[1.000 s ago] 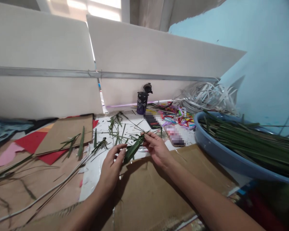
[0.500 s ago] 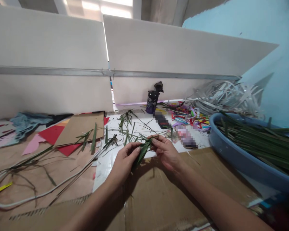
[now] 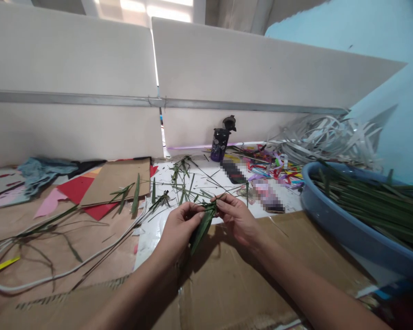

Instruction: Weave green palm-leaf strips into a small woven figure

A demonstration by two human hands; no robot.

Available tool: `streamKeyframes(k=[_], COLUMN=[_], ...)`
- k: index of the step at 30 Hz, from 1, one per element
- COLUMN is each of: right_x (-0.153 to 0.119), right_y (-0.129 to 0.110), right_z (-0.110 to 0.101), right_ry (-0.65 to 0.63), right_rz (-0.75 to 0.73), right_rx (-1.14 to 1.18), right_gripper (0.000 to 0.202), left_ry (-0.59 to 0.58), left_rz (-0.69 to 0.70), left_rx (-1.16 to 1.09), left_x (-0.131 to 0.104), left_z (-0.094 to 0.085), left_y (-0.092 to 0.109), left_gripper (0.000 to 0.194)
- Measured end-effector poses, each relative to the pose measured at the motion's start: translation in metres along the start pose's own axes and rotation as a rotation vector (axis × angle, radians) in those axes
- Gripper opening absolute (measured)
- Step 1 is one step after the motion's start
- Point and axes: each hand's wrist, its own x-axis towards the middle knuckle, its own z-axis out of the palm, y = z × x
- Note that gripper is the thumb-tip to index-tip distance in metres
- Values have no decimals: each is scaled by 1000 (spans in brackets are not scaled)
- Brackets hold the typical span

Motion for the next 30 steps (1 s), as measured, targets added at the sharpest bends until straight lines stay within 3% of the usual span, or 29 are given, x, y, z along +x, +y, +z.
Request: streamKeyframes(k=[3, 8, 15, 23, 30], right_x=[0, 1, 1, 0, 1], right_y=[1, 1, -1, -2, -2], right_z=[2, 3, 3, 4, 7], right_ry=[11, 41, 35, 37, 8], right_rz=[7, 34, 26, 16, 5], right_rx=[21, 57, 53, 38, 57], right_gripper=[31, 34, 31, 29, 32], left_ry=[20, 50, 16, 23, -14], left_rz=[60, 280, 440, 403, 124], left_rx=[121, 382, 496, 480, 255], left_x=[0, -1, -3, -5, -5], left_z=[-2, -6, -7, -7, -3], left_y=[0, -6, -9, -9, 6], left_gripper=[16, 13, 13, 13, 30])
